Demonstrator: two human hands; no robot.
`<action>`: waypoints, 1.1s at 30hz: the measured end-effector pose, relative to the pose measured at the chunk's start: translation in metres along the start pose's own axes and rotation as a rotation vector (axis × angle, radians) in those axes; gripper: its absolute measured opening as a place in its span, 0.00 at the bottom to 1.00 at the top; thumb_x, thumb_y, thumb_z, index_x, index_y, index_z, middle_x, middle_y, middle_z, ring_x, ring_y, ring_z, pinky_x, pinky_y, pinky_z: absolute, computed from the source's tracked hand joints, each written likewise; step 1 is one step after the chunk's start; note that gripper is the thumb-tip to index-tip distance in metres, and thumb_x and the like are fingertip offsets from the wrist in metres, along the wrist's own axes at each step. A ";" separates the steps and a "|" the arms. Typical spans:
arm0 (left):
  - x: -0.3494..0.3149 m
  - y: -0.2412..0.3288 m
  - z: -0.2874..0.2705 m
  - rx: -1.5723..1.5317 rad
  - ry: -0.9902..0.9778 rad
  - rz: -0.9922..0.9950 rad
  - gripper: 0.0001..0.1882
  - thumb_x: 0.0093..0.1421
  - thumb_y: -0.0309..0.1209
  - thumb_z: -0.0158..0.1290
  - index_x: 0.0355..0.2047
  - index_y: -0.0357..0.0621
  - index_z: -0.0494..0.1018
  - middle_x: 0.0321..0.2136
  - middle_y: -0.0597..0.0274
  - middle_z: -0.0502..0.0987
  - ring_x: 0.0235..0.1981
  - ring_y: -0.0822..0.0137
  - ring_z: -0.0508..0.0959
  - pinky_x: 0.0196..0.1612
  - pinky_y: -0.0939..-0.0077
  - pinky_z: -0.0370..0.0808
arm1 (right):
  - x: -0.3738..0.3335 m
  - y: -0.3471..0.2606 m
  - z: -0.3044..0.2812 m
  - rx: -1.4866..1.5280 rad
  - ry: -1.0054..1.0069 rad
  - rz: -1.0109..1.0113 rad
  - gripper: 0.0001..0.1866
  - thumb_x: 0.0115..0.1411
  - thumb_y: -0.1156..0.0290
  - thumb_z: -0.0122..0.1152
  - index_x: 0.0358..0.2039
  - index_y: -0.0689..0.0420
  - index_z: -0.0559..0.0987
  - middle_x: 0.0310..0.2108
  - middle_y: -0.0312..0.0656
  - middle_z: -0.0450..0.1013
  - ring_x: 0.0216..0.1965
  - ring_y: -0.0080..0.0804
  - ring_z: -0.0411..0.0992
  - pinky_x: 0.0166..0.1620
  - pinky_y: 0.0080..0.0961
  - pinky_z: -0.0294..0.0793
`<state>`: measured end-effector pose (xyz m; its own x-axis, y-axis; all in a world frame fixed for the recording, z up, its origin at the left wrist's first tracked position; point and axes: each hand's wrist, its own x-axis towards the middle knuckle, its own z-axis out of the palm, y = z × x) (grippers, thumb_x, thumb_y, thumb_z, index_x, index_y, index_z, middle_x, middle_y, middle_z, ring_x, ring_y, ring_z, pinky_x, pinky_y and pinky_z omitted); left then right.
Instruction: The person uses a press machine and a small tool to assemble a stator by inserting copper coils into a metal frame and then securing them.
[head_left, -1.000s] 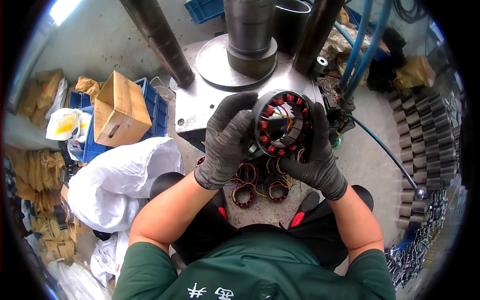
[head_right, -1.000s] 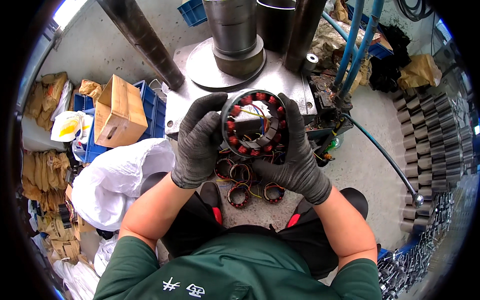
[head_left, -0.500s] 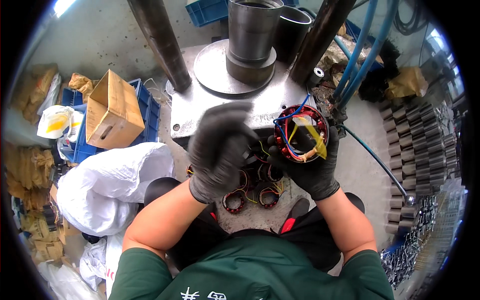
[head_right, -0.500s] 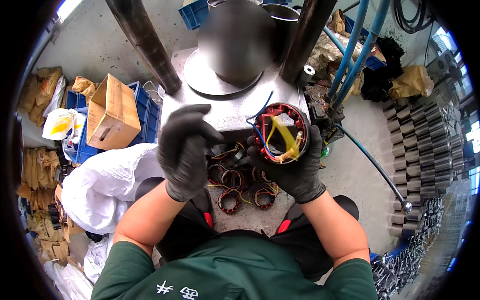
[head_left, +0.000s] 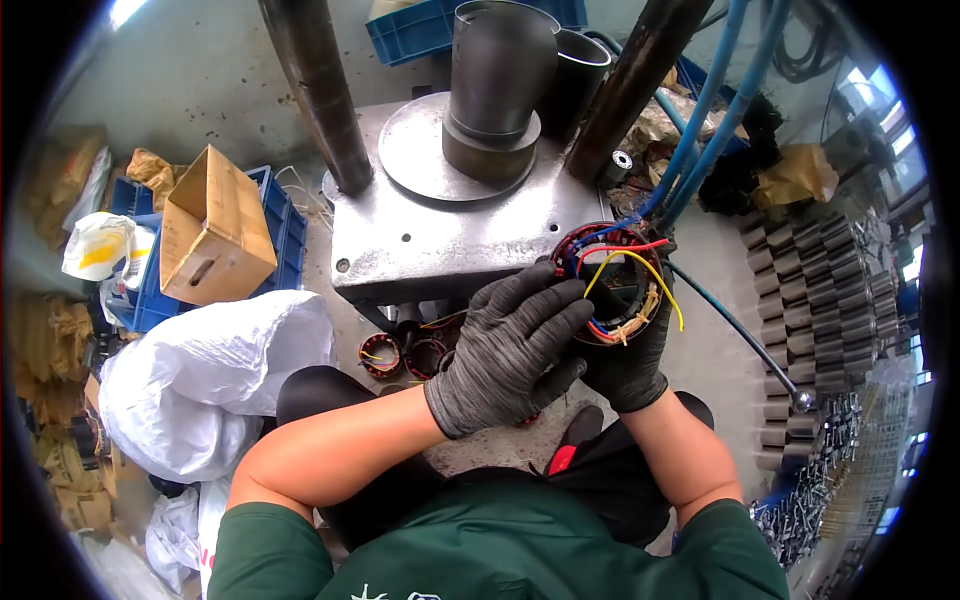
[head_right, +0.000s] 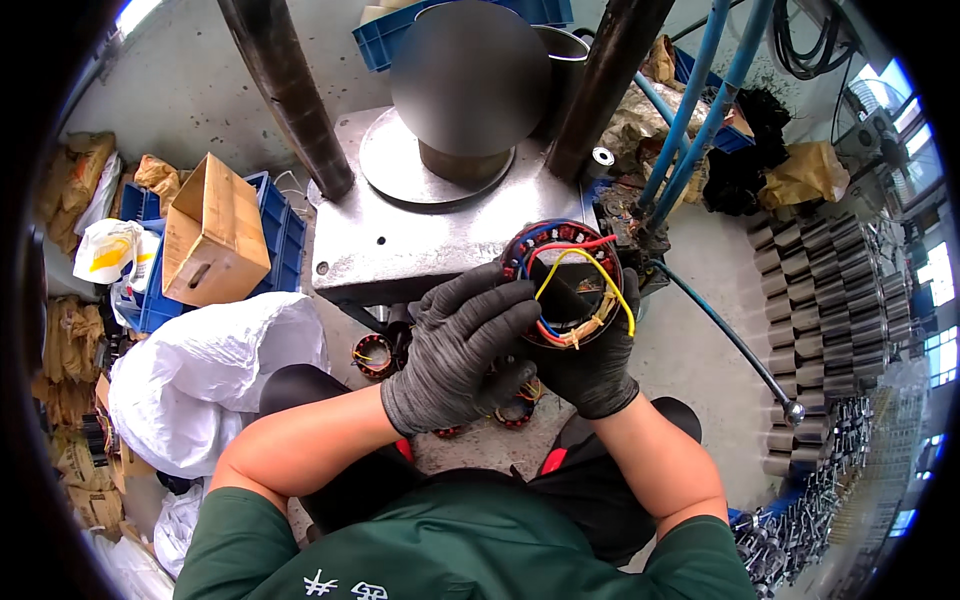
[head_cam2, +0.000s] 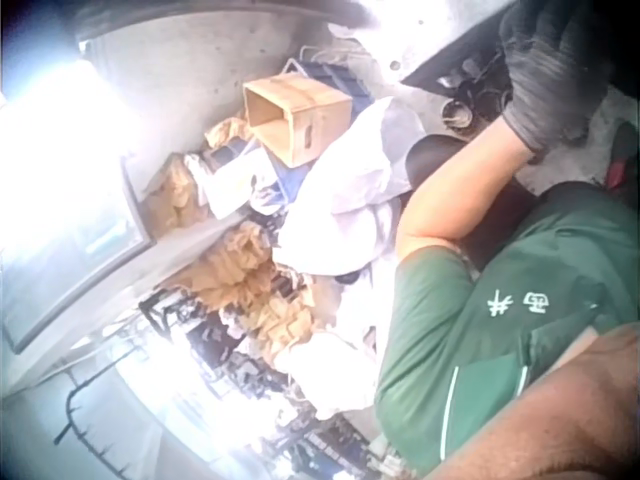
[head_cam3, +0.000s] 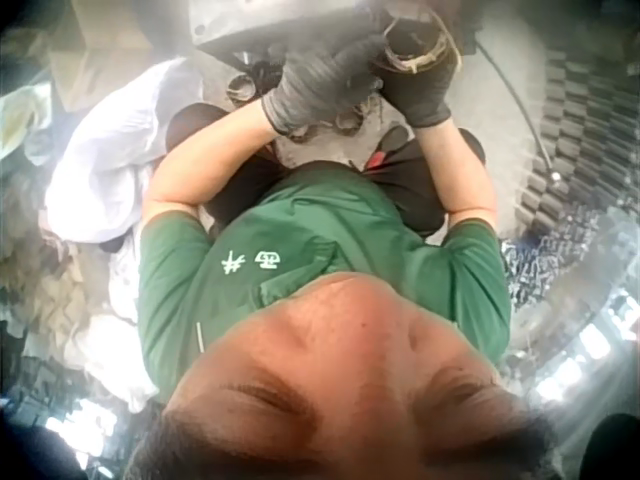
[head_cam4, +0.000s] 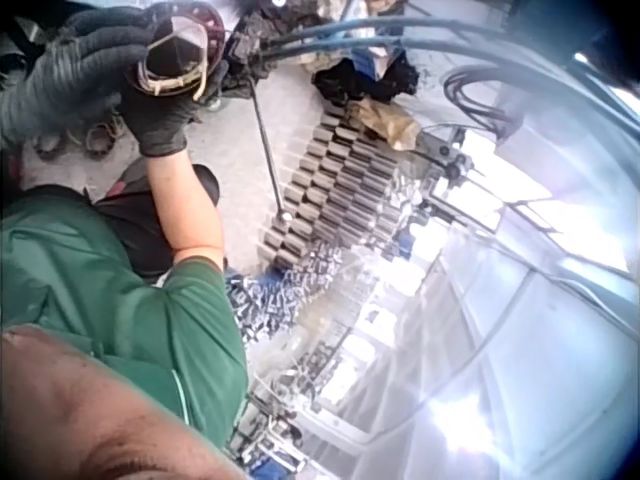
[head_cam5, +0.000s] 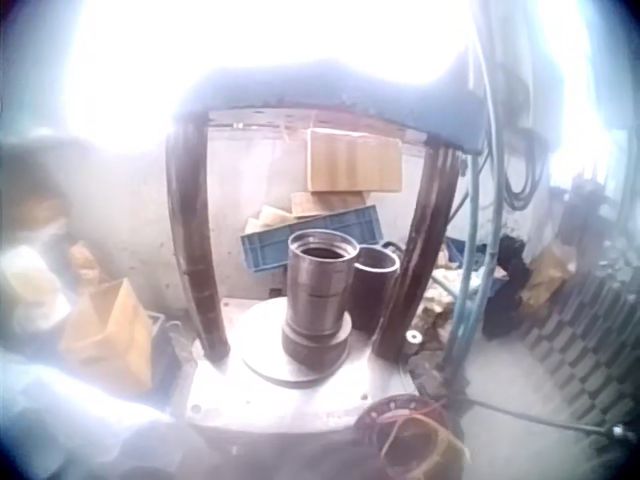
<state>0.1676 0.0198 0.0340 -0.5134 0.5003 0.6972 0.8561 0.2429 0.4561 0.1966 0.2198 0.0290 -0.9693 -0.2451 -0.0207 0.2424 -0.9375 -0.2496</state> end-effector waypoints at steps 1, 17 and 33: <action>0.000 0.004 0.002 0.071 -0.005 -0.017 0.32 0.51 0.33 0.65 0.59 0.48 0.76 0.62 0.55 0.74 0.61 0.48 0.74 0.62 0.52 0.71 | -0.001 0.000 -0.002 -0.013 -0.003 -0.053 0.49 0.63 0.24 0.45 0.71 0.51 0.66 0.66 0.49 0.69 0.67 0.50 0.67 0.71 0.53 0.64; 0.018 -0.022 0.012 0.065 -0.208 0.076 0.21 0.52 0.40 0.64 0.45 0.47 0.80 0.44 0.57 0.80 0.43 0.50 0.80 0.46 0.53 0.77 | -0.006 0.000 -0.021 -0.422 0.130 -0.164 0.50 0.62 0.25 0.47 0.69 0.55 0.68 0.65 0.48 0.71 0.65 0.46 0.69 0.69 0.45 0.66; 0.017 -0.012 -0.005 0.065 -0.240 0.115 0.26 0.46 0.47 0.69 0.42 0.47 0.80 0.40 0.56 0.80 0.41 0.48 0.79 0.44 0.51 0.75 | -0.011 -0.010 -0.014 -0.231 0.075 0.001 0.53 0.61 0.22 0.47 0.66 0.59 0.71 0.61 0.51 0.73 0.60 0.49 0.73 0.65 0.48 0.72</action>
<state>0.1485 0.0206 0.0430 -0.3907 0.7087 0.5875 0.9139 0.2221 0.3399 0.2039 0.2358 0.0178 -0.9715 -0.2191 -0.0903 0.2357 -0.8540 -0.4638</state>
